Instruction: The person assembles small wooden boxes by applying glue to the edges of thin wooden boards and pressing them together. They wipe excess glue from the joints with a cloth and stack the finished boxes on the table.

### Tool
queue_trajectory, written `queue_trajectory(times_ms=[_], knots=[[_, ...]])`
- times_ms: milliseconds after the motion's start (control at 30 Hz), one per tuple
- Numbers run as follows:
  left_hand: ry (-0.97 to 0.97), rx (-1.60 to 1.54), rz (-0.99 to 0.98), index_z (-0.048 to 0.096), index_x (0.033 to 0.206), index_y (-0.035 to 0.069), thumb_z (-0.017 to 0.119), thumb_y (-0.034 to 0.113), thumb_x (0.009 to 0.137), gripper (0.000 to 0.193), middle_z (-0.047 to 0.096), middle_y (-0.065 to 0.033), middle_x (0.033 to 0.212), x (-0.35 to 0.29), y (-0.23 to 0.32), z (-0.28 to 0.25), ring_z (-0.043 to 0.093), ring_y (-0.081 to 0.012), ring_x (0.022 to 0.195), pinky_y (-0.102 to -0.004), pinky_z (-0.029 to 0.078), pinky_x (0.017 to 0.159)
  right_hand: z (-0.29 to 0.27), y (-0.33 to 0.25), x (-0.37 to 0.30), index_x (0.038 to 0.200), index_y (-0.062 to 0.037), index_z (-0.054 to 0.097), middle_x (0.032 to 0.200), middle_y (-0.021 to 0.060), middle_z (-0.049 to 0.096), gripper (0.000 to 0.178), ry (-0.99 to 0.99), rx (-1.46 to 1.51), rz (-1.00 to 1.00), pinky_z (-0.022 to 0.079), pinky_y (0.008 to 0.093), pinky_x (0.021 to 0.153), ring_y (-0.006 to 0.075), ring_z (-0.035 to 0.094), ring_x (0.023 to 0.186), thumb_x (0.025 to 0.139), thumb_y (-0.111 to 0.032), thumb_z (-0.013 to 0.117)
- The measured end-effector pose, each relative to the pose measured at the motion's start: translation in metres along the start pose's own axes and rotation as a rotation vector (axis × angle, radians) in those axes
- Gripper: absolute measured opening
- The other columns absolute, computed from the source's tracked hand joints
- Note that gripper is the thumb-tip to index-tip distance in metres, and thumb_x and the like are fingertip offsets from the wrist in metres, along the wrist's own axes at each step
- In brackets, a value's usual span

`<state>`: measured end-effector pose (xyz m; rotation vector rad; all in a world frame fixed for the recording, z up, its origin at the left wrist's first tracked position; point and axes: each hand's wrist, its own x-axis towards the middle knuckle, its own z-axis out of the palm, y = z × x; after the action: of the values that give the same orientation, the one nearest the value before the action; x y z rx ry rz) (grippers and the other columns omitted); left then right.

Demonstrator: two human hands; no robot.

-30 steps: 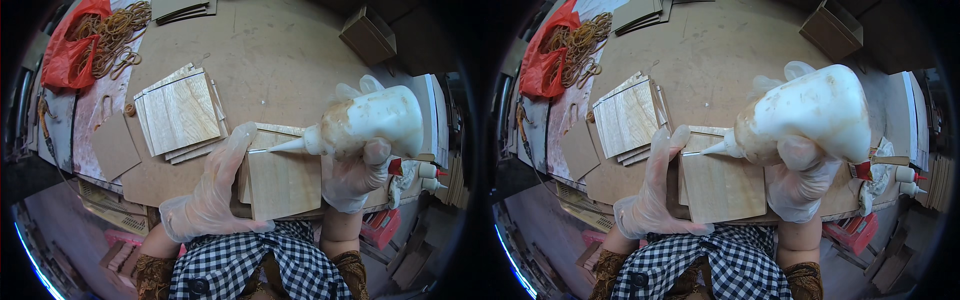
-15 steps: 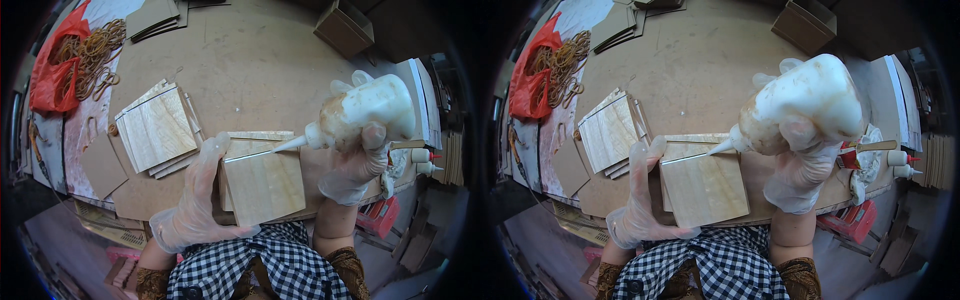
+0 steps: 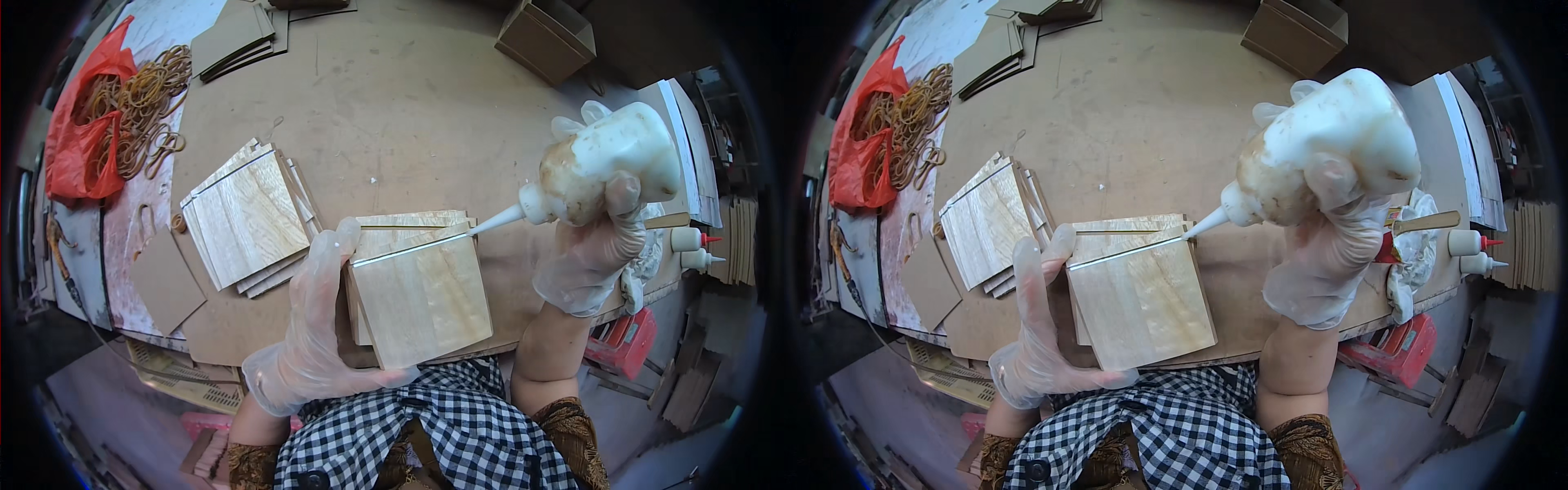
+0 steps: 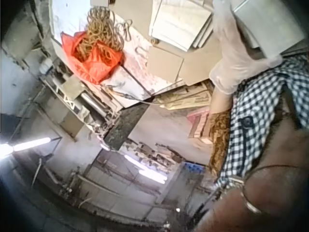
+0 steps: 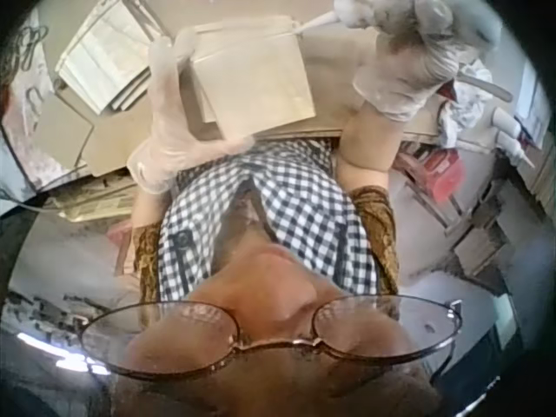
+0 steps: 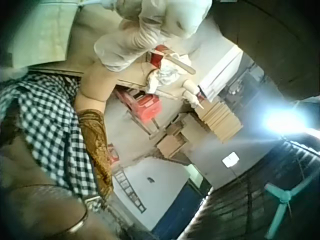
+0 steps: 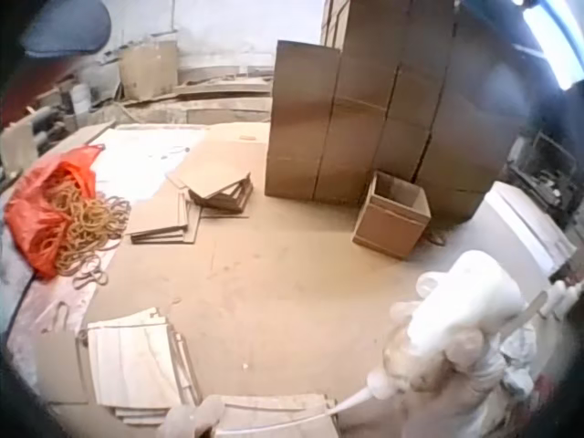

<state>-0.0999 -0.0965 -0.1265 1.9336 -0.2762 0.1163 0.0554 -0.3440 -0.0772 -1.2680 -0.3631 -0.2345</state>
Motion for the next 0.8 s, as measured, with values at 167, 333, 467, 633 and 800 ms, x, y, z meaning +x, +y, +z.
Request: queue_trajectory(times_ms=[167, 333, 467, 633, 800], knots=[[0.005, 0.067, 0.052, 0.017, 0.149, -0.003, 0.093, 0.046, 0.054, 0.132, 0.039, -0.0212, 0.135, -0.002, 0.0, -0.001, 0.038, -0.0341, 0.127, -0.0441, 0.031, 0.105, -0.011, 0.002, 0.007, 0.132, 0.0026, 0.049, 0.119, 0.0208, 0.061, 0.065, 0.037, 0.268, -0.004, 0.061, 0.0465, 0.081, 0.0388, 0.066, 0.102, 0.082, -0.027, 0.078], [0.068, 0.078, 0.091, 0.014, 0.149, -0.001, 0.096, 0.04, 0.048, 0.137, 0.04, -0.0175, 0.136, -0.011, 0.009, -0.009, 0.037, -0.0321, 0.129, -0.044, 0.031, 0.108, -0.024, 0.006, 0.015, 0.132, 0.0002, 0.048, 0.118, 0.0229, 0.061, 0.064, 0.139, 0.417, 0.01, 0.059, 0.0532, 0.079, 0.0412, 0.065, 0.102, 0.086, -0.037, 0.072], [0.178, -0.101, 0.19, 0.014, 0.148, 0.0, 0.097, 0.037, 0.045, 0.138, 0.039, -0.0151, 0.139, -0.006, 0.01, -0.032, 0.036, -0.0315, 0.133, -0.0449, 0.031, 0.112, -0.022, 0.011, 0.015, 0.134, -0.0014, 0.046, 0.122, 0.0237, 0.059, 0.065, 0.24, 0.487, 0.106, 0.058, 0.0551, 0.079, 0.0422, 0.063, 0.107, 0.087, -0.04, 0.071], [0.492, -0.135, -0.063, 0.004, 0.155, 0.008, 0.095, 0.036, 0.045, 0.145, 0.036, -0.0154, 0.147, 0.011, 0.008, -0.079, 0.037, -0.0321, 0.137, -0.0451, 0.029, 0.116, -0.03, 0.018, 0.012, 0.138, -0.0017, 0.041, 0.131, 0.0244, 0.054, 0.069, 0.177, 0.648, 0.249, 0.055, 0.0575, 0.085, 0.043, 0.057, 0.118, 0.089, -0.041, 0.069], [0.106, 0.508, -0.193, 0.021, 0.154, -0.001, 0.091, 0.042, 0.055, 0.128, 0.029, -0.0167, 0.157, -0.003, -0.014, -0.14, 0.026, -0.0272, 0.145, -0.0394, 0.017, 0.119, -0.014, 0.018, 0.01, 0.139, -0.0015, 0.04, 0.132, 0.0248, 0.053, 0.068, 0.171, 0.611, 0.236, 0.055, 0.0564, 0.086, 0.0432, 0.054, 0.121, 0.09, -0.041, 0.067]])
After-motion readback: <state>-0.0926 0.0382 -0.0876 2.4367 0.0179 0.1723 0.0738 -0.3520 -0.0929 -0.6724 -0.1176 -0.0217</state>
